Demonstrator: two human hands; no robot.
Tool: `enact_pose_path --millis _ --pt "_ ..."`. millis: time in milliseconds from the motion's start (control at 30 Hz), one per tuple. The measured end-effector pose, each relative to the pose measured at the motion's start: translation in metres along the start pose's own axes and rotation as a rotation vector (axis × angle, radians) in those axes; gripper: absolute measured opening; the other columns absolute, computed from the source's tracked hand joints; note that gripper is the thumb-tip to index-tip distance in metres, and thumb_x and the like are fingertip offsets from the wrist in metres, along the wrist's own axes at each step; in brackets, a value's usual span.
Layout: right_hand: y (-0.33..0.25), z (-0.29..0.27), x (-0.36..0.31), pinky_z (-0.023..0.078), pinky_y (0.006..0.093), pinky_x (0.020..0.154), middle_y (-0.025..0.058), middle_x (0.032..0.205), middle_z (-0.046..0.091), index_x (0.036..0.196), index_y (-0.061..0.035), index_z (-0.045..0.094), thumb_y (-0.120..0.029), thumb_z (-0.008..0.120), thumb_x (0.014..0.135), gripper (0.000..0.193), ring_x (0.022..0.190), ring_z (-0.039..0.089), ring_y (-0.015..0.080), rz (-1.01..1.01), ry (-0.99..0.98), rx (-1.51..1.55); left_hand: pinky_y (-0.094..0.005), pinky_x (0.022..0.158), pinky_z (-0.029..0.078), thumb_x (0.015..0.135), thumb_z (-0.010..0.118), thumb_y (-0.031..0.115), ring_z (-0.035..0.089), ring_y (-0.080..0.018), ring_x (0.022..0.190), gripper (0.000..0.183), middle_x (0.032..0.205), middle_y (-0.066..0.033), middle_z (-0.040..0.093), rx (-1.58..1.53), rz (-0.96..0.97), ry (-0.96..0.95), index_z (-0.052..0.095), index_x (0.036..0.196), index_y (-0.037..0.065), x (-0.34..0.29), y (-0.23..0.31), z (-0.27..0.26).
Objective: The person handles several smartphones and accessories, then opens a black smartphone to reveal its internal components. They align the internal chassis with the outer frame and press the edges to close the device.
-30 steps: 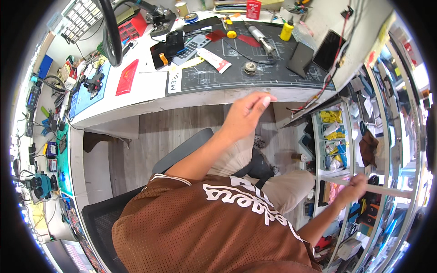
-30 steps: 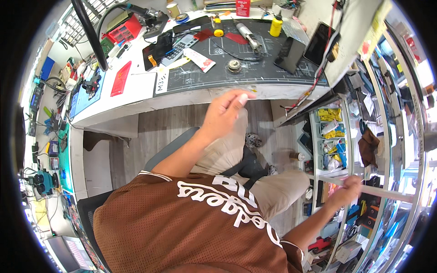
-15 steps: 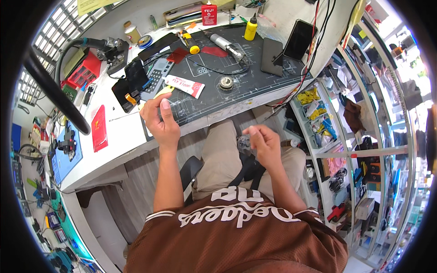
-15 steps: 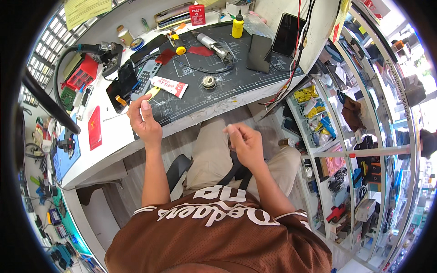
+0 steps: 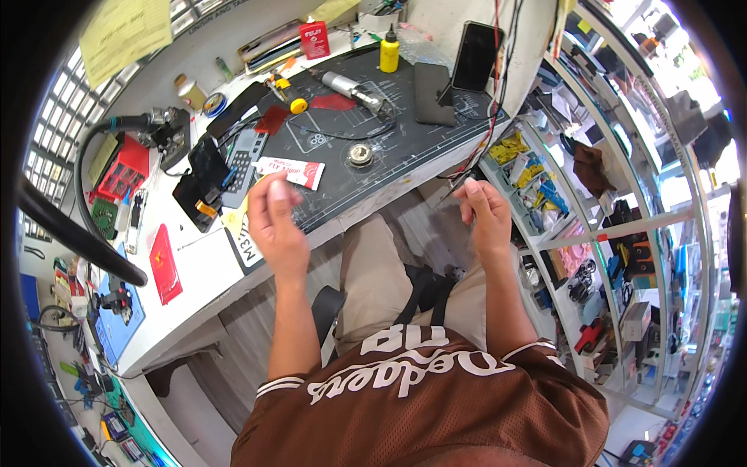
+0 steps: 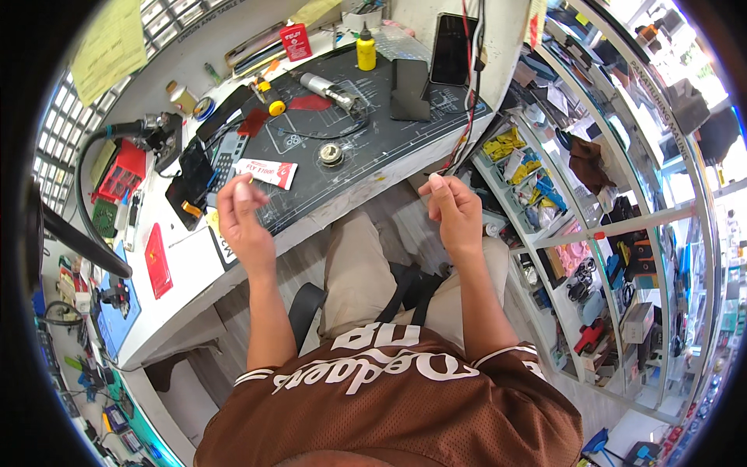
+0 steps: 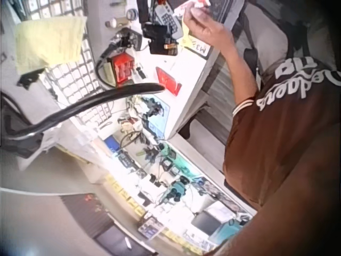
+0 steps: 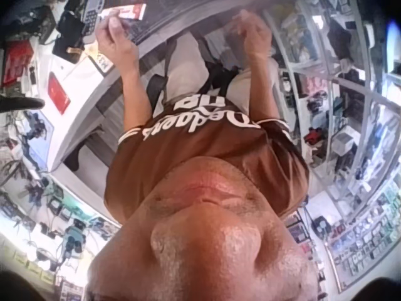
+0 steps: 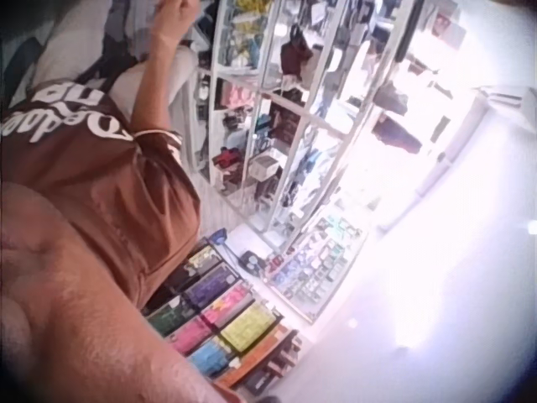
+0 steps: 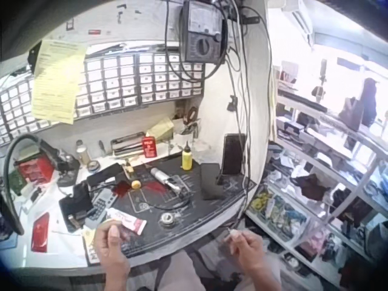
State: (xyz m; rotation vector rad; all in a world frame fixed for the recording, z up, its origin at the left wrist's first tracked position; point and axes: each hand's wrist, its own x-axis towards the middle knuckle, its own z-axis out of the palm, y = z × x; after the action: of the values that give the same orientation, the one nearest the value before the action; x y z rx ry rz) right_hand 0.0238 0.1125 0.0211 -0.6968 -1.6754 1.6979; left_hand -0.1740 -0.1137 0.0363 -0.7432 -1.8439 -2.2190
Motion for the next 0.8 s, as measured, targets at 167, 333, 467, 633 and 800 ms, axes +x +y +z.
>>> enact_pose_path --millis 167,333,467,633,800 --pt "0.001 -0.025 0.005 0.033 0.0219 0.056 -0.0046 0.067 0.055 0.097 -0.0023 0.070 -0.031 0.064 0.105 0.030 0.059 0.042 0.0033 0.025 0.036 0.053 -0.0315 0.096 0.051 0.109 0.055 0.026 0.067 -0.0159 0.104 0.034 0.119 -0.0125 0.070 -0.205 -0.217 -0.484 0.061 0.132 0.002 0.021 0.026 0.103" --pt "-0.027 -0.022 0.044 0.043 0.0218 0.063 -0.0020 0.081 0.064 0.108 -0.0007 0.071 -0.031 0.066 0.103 0.031 0.069 0.052 0.0049 0.076 -0.027 -0.054 -0.0350 0.106 0.048 0.106 0.059 0.027 0.065 -0.0257 0.124 0.050 0.138 -0.0187 0.064 0.079 -0.204 -0.636 0.050 0.146 -0.002 0.066 -0.013 0.185" --pt "-0.016 -0.021 0.122 0.055 0.0351 0.084 0.0145 0.107 0.074 0.131 0.0014 0.064 -0.030 0.066 0.100 0.045 0.094 0.071 0.0241 -0.154 -0.010 -0.343 -0.0436 0.111 0.046 0.101 0.060 0.032 0.059 -0.0401 0.132 0.065 0.141 -0.0323 0.059 0.525 -0.209 -0.598 0.043 0.151 -0.006 0.093 -0.038 0.230" --pt "-0.009 -0.008 0.172 0.053 0.0480 0.097 0.0262 0.121 0.071 0.143 -0.0011 0.056 -0.036 0.066 0.095 0.060 0.112 0.068 0.0428 -0.181 0.024 -0.736 -0.0469 0.115 0.042 0.100 0.057 0.036 0.055 -0.0482 0.134 0.073 0.139 -0.0396 0.056 0.687 -0.299 -0.586 0.037 0.154 -0.010 0.109 -0.070 0.248" --pt "0.002 -0.001 0.176 0.052 0.0495 0.099 0.0288 0.122 0.068 0.147 -0.0035 0.053 -0.041 0.069 0.092 0.068 0.116 0.065 0.0440 -0.157 0.001 -0.848 -0.0398 0.104 0.048 0.099 0.066 0.033 0.060 -0.0339 0.128 0.075 0.138 -0.0247 0.062 0.541 -0.472 -0.497 0.037 0.155 -0.008 0.116 -0.075 0.254"
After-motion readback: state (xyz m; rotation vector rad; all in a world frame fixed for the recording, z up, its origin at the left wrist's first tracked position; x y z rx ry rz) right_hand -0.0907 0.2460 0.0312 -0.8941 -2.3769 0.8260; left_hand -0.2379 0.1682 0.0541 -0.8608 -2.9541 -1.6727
